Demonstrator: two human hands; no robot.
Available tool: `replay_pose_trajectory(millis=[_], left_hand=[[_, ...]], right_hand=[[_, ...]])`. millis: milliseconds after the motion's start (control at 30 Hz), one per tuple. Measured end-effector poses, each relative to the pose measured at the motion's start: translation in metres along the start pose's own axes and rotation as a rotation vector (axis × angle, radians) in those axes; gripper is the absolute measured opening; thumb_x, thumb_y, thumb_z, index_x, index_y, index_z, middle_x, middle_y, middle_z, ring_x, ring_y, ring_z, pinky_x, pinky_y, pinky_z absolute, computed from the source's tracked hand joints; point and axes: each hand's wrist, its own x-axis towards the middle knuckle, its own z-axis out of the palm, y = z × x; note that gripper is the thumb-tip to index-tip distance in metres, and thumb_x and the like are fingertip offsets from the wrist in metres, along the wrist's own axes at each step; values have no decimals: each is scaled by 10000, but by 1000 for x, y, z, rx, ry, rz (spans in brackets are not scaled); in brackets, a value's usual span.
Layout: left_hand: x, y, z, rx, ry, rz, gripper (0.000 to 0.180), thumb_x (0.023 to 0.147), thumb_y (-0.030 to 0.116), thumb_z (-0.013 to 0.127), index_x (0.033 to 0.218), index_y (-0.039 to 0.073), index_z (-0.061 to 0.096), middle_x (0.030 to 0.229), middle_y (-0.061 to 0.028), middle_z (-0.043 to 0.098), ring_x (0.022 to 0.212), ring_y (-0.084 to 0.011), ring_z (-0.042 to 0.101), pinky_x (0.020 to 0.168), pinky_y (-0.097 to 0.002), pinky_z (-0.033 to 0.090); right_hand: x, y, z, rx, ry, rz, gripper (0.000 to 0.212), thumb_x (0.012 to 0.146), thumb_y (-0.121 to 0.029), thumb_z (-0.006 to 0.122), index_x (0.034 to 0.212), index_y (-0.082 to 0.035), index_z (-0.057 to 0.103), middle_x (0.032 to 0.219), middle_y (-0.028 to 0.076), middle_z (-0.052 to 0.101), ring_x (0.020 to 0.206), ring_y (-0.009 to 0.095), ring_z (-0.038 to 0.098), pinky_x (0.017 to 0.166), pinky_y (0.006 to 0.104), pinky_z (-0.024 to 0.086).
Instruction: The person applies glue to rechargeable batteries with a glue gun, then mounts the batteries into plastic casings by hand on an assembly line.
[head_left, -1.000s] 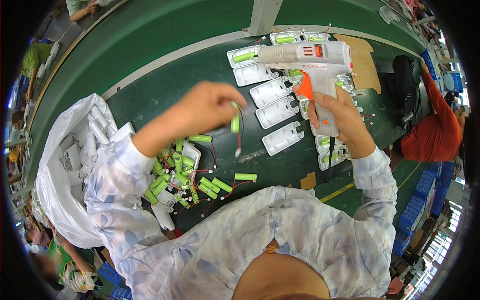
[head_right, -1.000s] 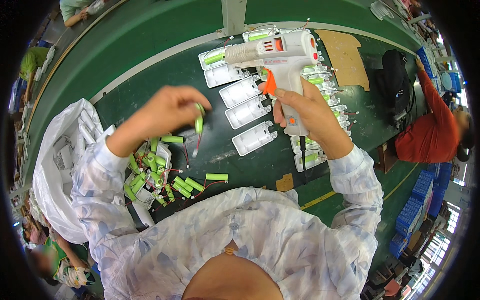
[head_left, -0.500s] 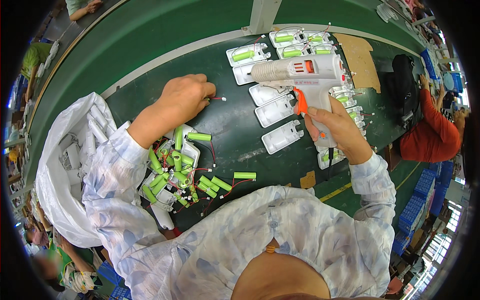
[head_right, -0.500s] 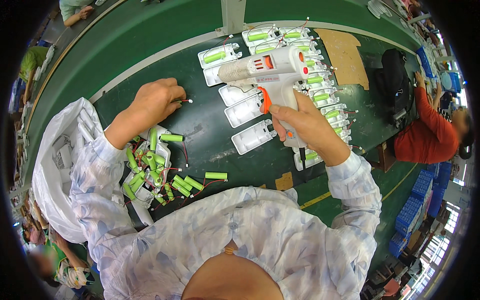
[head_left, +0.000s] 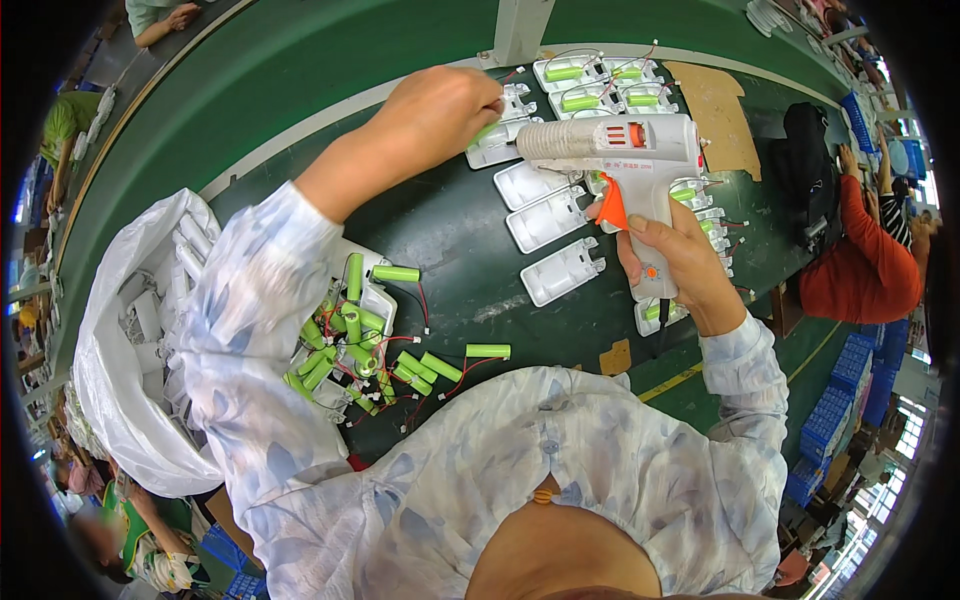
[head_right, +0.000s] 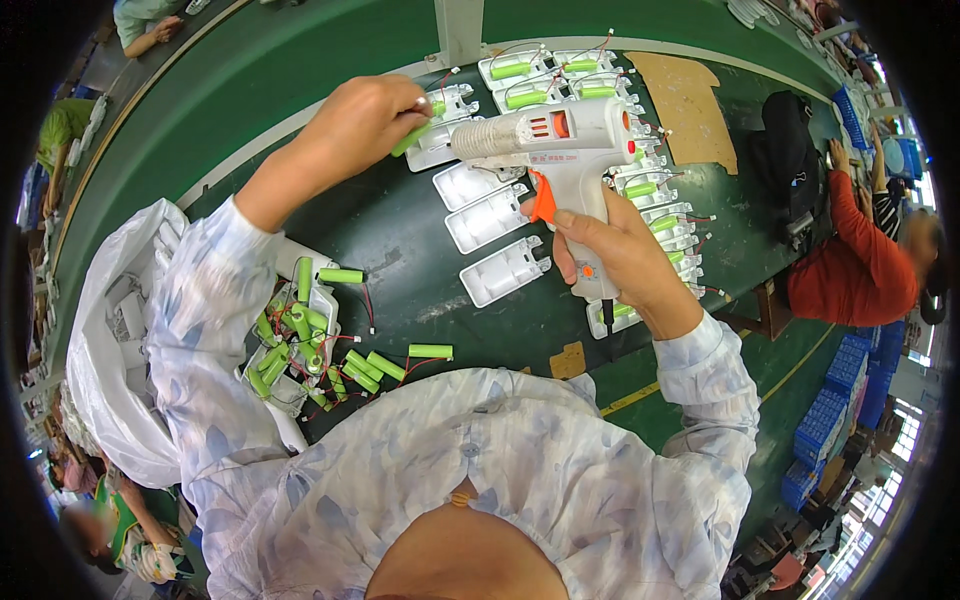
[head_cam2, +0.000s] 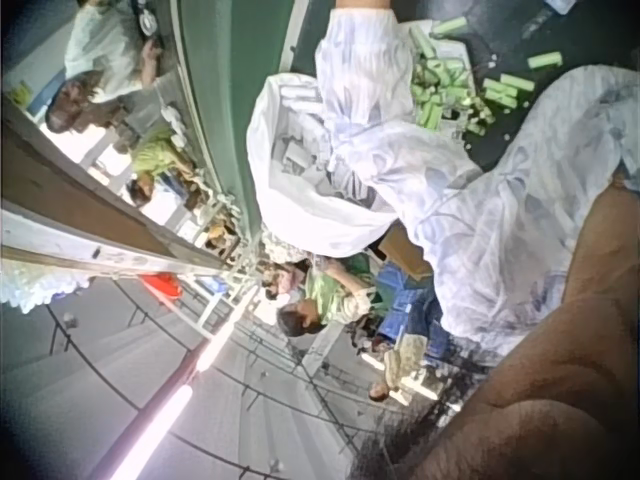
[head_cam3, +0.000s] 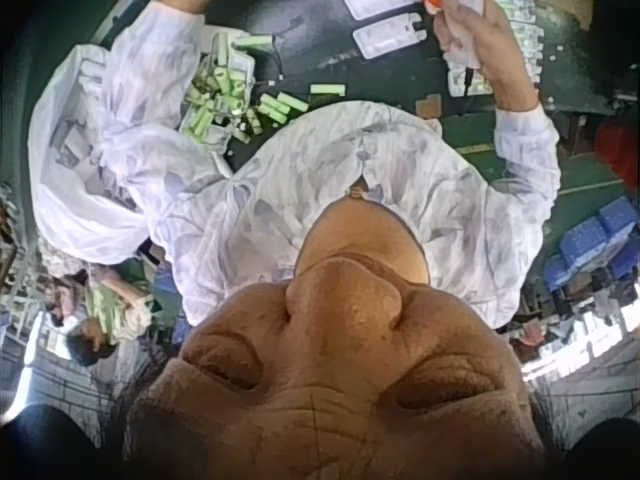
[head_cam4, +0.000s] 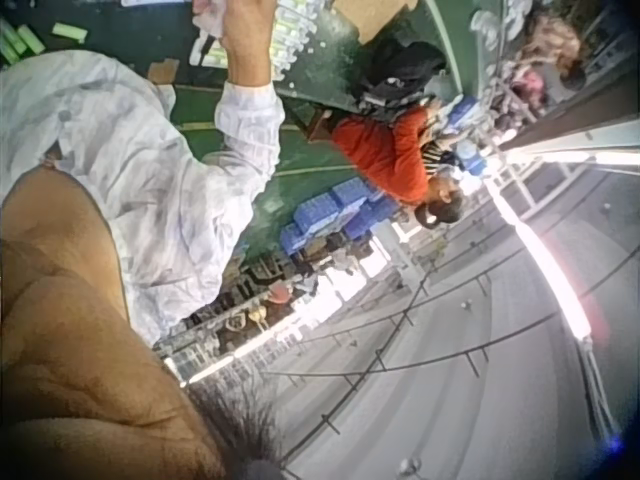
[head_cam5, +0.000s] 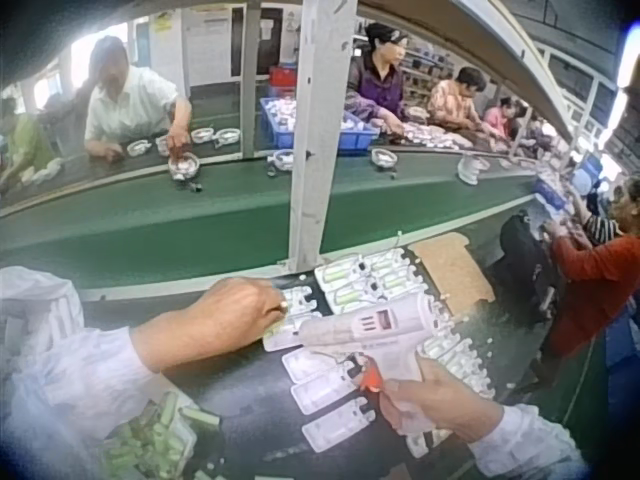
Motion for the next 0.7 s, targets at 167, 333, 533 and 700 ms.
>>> replay_pose_trajectory(millis=[167,333,533,700], left_hand=[[25,5,38,50,-80,73,107,831,149,657,841,61,716,922,-114,642,908,-306,645,739,-412,538],[5,6,34,165,-85,47,106,805,153,673,857,82,733,954,-89,633,983,-273,618,794,-395,534],[20,4,42,10,128,0,116,820,164,710,884,69,694,915,-86,637,922,-287,616,751,-397,515],[-27,45,-10,-313,-336,-90,139,829,173,687,833,39,651,738,-145,644,665,-324,632,614,-410,500]], right_hand=[[-8,7,-11,18,-8,21,377,949,-233,583,1223,25,563,676,54,598,534,117,545,490,257,442],[-10,5,-2,-23,-33,15,333,947,-224,579,1185,5,544,673,56,594,539,115,551,486,261,445],[-12,11,-12,-35,61,13,366,944,-268,559,1187,4,588,711,52,593,531,85,517,499,231,408],[1,1,-5,-26,37,54,232,951,-206,550,1099,-27,555,652,51,569,543,116,522,492,269,411]])
